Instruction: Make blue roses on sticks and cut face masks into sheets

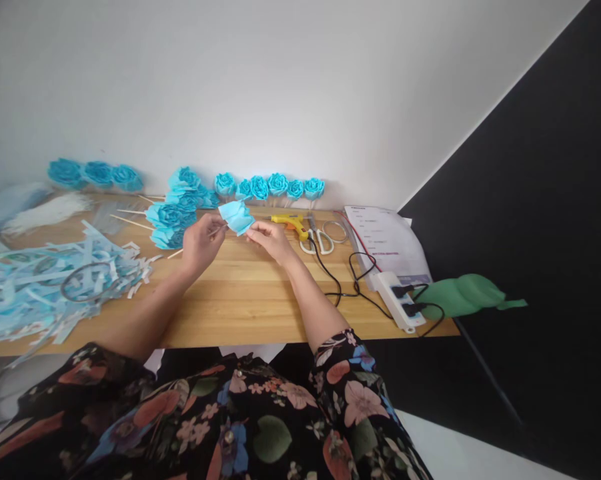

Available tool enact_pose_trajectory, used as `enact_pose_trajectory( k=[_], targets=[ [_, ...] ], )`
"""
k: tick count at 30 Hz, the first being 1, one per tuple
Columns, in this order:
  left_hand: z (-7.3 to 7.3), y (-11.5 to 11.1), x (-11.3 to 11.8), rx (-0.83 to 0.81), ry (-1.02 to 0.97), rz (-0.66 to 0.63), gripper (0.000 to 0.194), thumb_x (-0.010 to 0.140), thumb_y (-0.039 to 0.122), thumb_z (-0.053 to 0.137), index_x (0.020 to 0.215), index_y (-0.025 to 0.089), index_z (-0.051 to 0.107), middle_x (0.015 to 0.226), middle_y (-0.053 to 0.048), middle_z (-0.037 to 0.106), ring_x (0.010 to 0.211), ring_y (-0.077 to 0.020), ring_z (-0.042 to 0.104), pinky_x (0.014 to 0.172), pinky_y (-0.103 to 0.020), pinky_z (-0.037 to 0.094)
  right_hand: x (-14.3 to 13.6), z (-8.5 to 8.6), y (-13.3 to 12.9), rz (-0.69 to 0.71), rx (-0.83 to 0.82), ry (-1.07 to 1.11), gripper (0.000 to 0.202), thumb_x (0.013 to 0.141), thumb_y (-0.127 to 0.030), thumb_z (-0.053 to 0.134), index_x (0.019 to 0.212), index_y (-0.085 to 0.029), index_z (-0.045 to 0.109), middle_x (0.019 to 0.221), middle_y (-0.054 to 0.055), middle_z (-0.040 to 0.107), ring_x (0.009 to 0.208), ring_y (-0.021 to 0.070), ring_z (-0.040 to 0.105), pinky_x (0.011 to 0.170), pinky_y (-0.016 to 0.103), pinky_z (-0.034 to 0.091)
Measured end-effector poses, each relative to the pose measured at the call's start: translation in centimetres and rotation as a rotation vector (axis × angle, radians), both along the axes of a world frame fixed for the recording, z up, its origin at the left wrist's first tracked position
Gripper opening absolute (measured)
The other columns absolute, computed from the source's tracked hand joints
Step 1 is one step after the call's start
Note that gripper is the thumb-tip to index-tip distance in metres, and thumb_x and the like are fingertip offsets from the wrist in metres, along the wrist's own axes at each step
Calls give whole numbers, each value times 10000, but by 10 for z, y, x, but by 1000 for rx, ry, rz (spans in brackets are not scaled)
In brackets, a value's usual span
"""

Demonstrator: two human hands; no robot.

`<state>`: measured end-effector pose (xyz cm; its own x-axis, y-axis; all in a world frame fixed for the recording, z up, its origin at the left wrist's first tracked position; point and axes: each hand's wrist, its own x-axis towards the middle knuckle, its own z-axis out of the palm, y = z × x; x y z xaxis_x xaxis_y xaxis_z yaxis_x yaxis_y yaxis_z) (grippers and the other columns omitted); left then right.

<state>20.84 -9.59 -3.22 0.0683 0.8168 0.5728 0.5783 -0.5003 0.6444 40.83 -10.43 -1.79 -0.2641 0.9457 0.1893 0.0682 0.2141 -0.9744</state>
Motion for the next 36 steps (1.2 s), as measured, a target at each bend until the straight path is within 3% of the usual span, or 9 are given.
enact_pose_trajectory(
  k=[6,10,14,21,36],
  targets=[
    [9,-8,1,-28,-67,-61,129,896,330,574,907,203,597,785,-30,688,709,-172,635,666,-274,455,0,0,0,-16,1,12,317,789,-506,669,720,-200,625,706,-16,609,629,111,491,609,246,395],
    [11,-11,3,-61,-125,-53,239,833,405,684,904,208,569,778,-14,675,682,-158,612,635,-259,441,0,-2,0,-8,26,-3,311,799,-496,665,724,-198,621,700,-24,591,635,110,487,627,247,394],
    [9,-13,6,-58,-117,-19,278,781,389,758,891,206,579,771,-6,658,664,-147,586,622,-254,424,-1,-3,1,6,43,-3,292,813,-471,661,730,-193,627,697,-26,590,635,110,491,632,248,390],
    [8,-12,8,56,-134,-60,204,843,362,695,736,197,638,797,-30,641,716,-153,568,657,-272,434,-1,-7,2,6,31,-44,302,814,-489,659,745,-195,649,714,-13,624,635,117,502,622,247,394],
    [6,-5,7,21,-184,-16,186,817,260,675,658,188,610,739,-14,576,693,-150,531,644,-279,406,-6,-2,-2,11,-1,6,326,791,-507,675,694,-201,619,699,-8,619,631,119,500,594,247,411]
  ],
)
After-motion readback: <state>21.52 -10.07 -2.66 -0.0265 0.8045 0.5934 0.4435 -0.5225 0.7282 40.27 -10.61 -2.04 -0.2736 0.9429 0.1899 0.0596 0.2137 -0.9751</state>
